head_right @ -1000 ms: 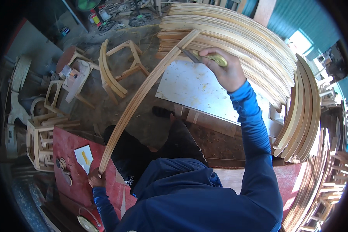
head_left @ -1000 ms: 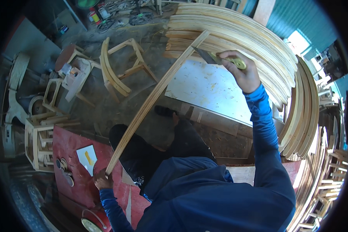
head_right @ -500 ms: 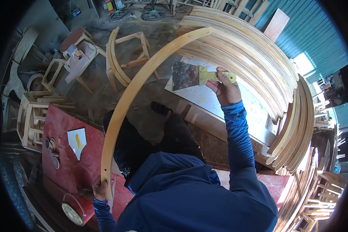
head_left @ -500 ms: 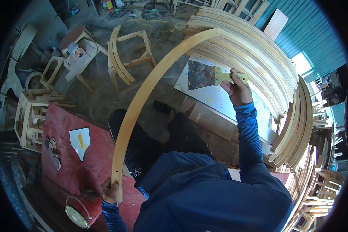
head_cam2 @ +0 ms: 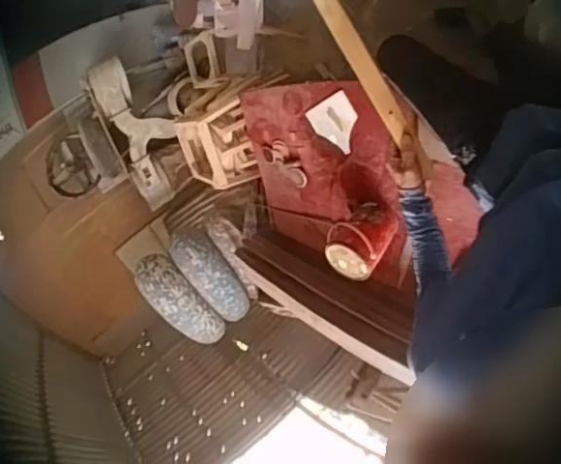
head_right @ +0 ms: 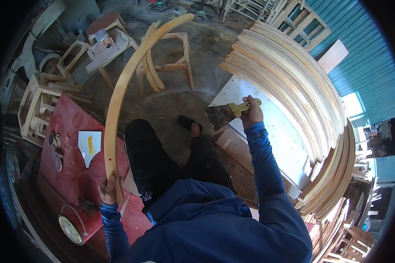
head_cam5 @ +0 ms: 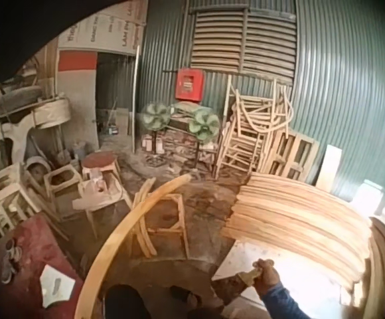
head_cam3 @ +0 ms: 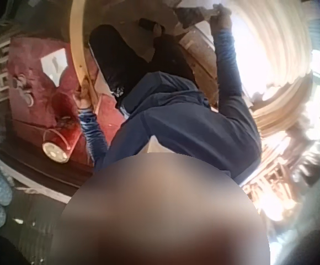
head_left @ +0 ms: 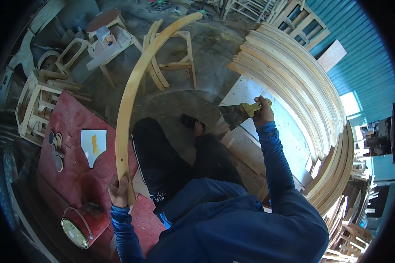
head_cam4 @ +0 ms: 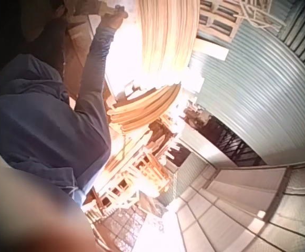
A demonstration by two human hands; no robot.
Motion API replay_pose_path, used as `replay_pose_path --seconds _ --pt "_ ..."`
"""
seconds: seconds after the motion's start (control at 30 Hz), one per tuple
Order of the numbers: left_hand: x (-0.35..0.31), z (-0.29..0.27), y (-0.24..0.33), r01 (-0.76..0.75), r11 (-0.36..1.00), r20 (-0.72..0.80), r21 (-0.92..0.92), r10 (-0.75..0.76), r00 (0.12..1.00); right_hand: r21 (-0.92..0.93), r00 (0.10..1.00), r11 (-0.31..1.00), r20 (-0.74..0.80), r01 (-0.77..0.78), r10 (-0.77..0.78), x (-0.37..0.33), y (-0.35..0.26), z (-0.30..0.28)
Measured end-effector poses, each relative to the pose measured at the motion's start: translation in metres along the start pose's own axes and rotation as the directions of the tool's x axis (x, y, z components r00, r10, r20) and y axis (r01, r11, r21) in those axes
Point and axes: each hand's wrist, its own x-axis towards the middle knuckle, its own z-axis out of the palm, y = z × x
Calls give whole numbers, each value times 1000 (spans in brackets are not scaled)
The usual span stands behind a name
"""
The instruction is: Applying glue or finish to curved wooden furniture strips using a scraper and a brush before stacking them.
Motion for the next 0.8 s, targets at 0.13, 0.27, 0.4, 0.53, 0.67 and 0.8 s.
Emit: replay_pose_path --seconds 0.13,0.27,0.4,0.53,0.67,0.8 --pt "90 26 20 -35 999 -159 39 41 986 -34 980 981 43 -192 193 4 15 77" --pt "194 61 11 -18 999 -184 -35 11 983 -124 945 979 266 -164 192 24 31 113" --pt "307 131 -14 42 994 -162 -104 -58 985 -651 728 376 678 659 -101 58 52 107" --pt "403 211 -26 108 968 -165 -225 -147 975 -505 517 123 851 854 -92 84 74 93" --pt "508 292 -70 58 913 -163 -404 -134 978 -593 605 181 796 784 -16 92 72 103" --pt "600 368 -111 80 943 -246 -323 -165 955 -616 616 155 786 772 50 108 74 109"
